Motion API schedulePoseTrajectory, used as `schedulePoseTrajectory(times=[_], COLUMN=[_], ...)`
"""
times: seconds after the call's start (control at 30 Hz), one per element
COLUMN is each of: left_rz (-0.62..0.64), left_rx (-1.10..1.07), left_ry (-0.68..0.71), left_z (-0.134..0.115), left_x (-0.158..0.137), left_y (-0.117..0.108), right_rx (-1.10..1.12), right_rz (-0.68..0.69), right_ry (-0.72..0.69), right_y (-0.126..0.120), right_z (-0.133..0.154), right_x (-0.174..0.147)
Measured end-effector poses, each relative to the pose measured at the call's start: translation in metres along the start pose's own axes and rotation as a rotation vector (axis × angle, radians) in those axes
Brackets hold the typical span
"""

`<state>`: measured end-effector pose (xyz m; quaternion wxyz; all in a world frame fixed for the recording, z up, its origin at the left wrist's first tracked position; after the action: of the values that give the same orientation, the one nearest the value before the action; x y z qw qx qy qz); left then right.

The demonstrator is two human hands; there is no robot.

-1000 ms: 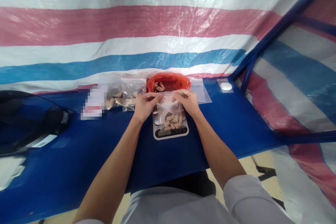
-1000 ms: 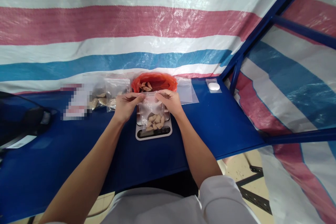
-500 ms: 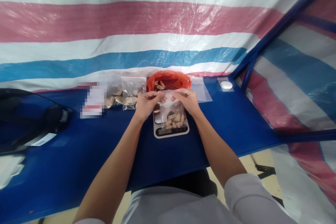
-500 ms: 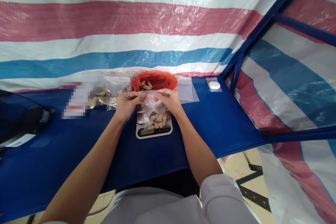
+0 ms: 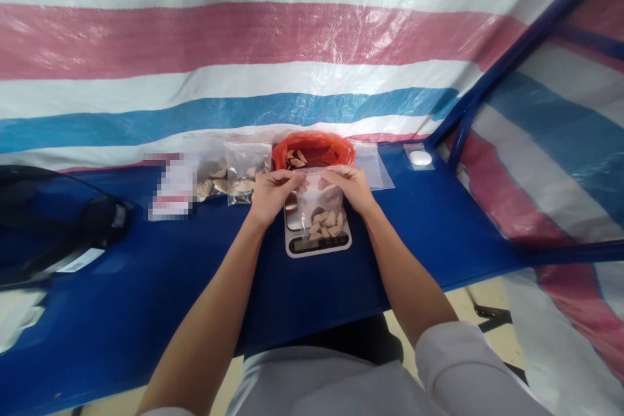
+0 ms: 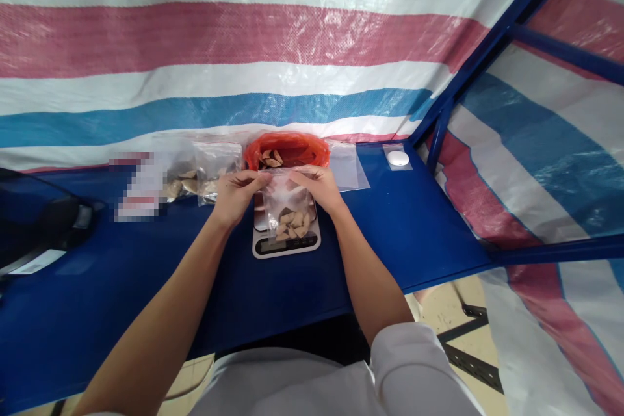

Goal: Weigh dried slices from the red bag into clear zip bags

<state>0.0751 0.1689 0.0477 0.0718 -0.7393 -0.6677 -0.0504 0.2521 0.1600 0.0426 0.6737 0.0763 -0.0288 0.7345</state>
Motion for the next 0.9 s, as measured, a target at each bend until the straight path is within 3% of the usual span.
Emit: schedulePoseTrajectory(times=[0.2, 0.57, 0.9], left_rz=[-0.048, -0.032, -0.100], left_rx=[-0.024, 0.008, -0.099], left_ry=[-0.004, -0.019, -0.049], left_z=[-0.002, 0.003, 0.010], left_x=[0.000, 0.002, 0.000], left_y=[-0.003, 0.002, -0.011], right_rx=[0.100, 0.033, 0.042], right_rz=[-0.090, -0.042, -0.115], right_ry=[-0.004, 0.127, 0.078], right_y=[-0.010, 0.002, -0.010], right_z=[-0.004, -0.009, -0.014], right_x=[0.001, -0.006, -0.001])
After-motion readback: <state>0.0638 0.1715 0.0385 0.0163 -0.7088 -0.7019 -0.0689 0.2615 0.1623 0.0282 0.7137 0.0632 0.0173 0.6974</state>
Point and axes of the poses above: each hand's wrist, its own x-axis towards the middle knuckle, its own y-axis out of the palm, z = x × y, the point moved 10 cm from there along x, towards the middle knuckle, and after that the axes turned 2 degrees about x, right-handed, at the moved point
